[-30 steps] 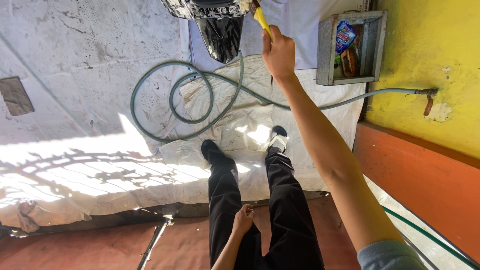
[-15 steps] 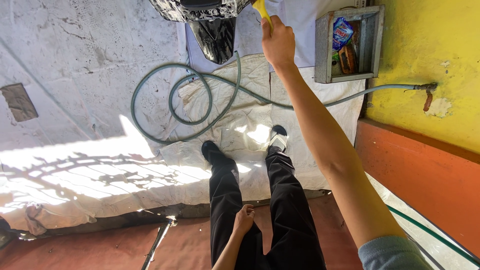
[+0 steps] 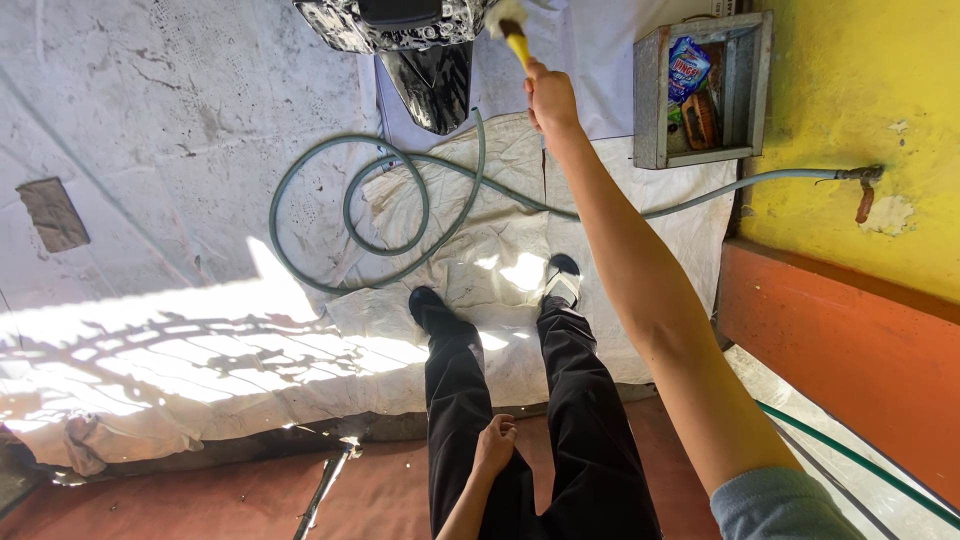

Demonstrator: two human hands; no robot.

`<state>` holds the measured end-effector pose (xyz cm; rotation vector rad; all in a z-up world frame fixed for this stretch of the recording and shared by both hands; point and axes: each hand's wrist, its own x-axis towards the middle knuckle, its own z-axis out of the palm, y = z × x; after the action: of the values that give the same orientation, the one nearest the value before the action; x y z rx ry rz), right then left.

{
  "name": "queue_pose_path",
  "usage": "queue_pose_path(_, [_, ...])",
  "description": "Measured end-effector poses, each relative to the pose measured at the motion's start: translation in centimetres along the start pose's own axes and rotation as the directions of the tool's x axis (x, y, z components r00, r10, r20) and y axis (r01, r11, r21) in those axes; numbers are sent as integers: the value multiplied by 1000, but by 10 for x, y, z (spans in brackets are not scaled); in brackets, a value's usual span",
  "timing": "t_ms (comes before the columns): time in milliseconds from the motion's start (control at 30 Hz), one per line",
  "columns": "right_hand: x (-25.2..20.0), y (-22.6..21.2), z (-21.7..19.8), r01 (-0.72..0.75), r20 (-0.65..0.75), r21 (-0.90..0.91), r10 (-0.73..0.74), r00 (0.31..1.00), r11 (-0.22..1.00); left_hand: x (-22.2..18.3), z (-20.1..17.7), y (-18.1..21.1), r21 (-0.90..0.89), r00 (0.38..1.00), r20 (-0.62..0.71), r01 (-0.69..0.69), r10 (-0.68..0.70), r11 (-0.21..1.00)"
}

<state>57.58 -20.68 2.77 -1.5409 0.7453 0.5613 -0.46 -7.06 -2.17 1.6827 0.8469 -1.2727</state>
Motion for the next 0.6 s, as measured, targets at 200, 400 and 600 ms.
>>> queue_pose_path(200, [2,4,12,126,134,338,-180,974,933,0,0,0,-16,1000,6,3,-3,1000])
queue_pose_path(400, [0,4,15,22,-49,250,-10,999,968,-2,3,0,-33,1000,9,1,-1,999])
queue_pose_path(600, [0,-7,31,167,-23,339,-169,985,926,0,6,-3,-44,1000,3,6,-6,999])
